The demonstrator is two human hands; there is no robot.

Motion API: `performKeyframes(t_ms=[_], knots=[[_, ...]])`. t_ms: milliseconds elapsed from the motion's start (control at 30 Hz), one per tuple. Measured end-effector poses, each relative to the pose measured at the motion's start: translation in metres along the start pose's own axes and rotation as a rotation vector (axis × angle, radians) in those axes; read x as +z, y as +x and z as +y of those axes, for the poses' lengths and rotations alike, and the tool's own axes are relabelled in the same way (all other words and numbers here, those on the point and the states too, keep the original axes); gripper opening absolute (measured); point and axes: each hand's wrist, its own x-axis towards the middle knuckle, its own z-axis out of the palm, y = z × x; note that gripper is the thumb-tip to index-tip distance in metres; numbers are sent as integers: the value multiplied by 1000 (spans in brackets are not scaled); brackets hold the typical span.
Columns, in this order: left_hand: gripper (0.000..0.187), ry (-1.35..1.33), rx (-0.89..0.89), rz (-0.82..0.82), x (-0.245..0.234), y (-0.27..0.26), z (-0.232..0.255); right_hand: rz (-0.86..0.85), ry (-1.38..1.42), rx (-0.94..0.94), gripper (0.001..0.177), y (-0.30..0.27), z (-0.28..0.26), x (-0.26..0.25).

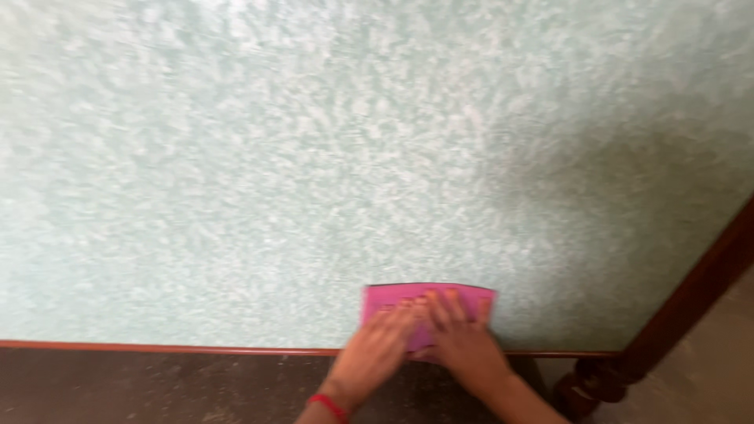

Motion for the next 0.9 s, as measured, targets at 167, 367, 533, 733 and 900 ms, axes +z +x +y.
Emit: performKeyframes(t_ms=[167,367,533,733,900], knots=[[85,210,-249,-397,-42,-90,-70,-527,127,-110,89,113,-98,-52],[97,231,-522,-42,-79,-128,-98,-76,-57,-201,91,156,-147,-79],[103,157,-548,-316,-67,-93,-72,-185,199,-251,90,133,-98,-77],[94,-106,-327,-64,-10,-6,16,-205,141,-129,86,31,8,-81],[82,-108,-238,90,19,91,104,-250,-44,60,84,-46,94,-115]])
